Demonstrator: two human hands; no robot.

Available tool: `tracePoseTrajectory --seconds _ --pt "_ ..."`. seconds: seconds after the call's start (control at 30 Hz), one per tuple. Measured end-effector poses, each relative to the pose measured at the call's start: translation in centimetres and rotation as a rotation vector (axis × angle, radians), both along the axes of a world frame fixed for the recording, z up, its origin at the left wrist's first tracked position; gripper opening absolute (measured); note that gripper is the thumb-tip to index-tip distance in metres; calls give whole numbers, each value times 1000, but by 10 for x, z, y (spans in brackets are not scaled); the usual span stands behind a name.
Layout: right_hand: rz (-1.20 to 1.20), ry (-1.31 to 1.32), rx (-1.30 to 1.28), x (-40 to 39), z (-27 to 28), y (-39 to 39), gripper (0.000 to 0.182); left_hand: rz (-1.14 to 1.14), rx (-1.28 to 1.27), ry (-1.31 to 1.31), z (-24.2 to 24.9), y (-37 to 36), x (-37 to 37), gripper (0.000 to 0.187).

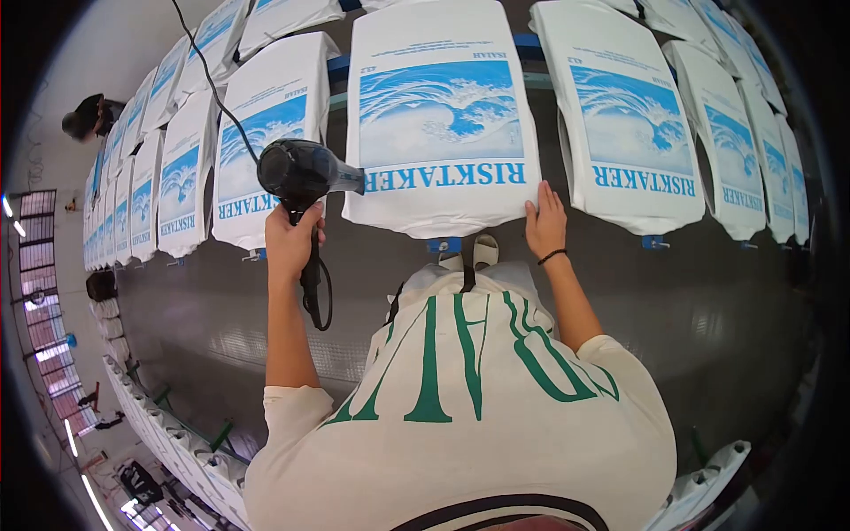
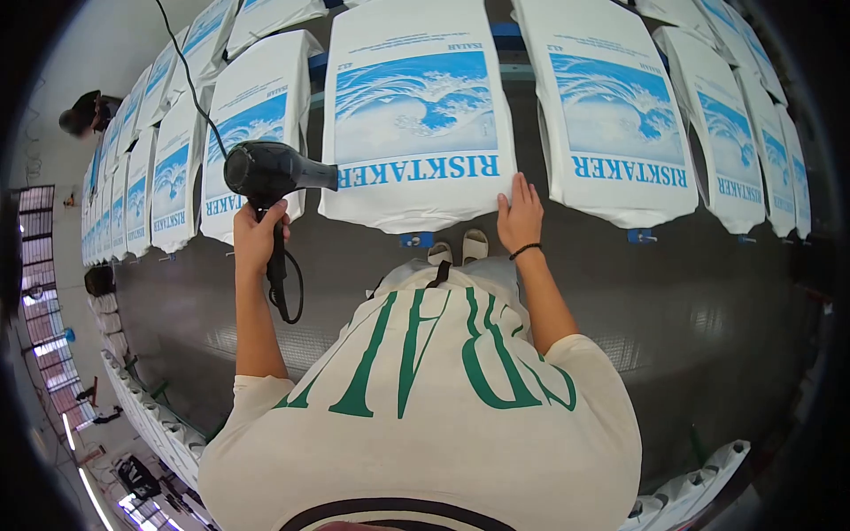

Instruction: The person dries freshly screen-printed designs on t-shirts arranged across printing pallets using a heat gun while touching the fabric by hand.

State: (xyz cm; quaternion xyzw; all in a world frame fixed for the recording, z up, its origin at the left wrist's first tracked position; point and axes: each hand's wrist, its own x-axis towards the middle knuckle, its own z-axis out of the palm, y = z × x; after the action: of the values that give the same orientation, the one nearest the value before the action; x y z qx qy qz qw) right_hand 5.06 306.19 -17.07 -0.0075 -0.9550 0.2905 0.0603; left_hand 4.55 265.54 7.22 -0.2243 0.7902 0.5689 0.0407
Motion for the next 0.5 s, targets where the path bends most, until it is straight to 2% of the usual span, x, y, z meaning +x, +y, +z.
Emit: tracePoseTrajectory --seconds 0.2,0.3,0.5 --pt "-92 -105 49 -2 -3 -11 59 -28 -57 45 -5 -25 -13 20" --pt "-99 -113 69 -2 2 -12 59 -40 37 28 -8 -36 -36 22" --pt "-92 -110 39 -9 2 -10 59 -143 49 122 -12 -32 -104 19"
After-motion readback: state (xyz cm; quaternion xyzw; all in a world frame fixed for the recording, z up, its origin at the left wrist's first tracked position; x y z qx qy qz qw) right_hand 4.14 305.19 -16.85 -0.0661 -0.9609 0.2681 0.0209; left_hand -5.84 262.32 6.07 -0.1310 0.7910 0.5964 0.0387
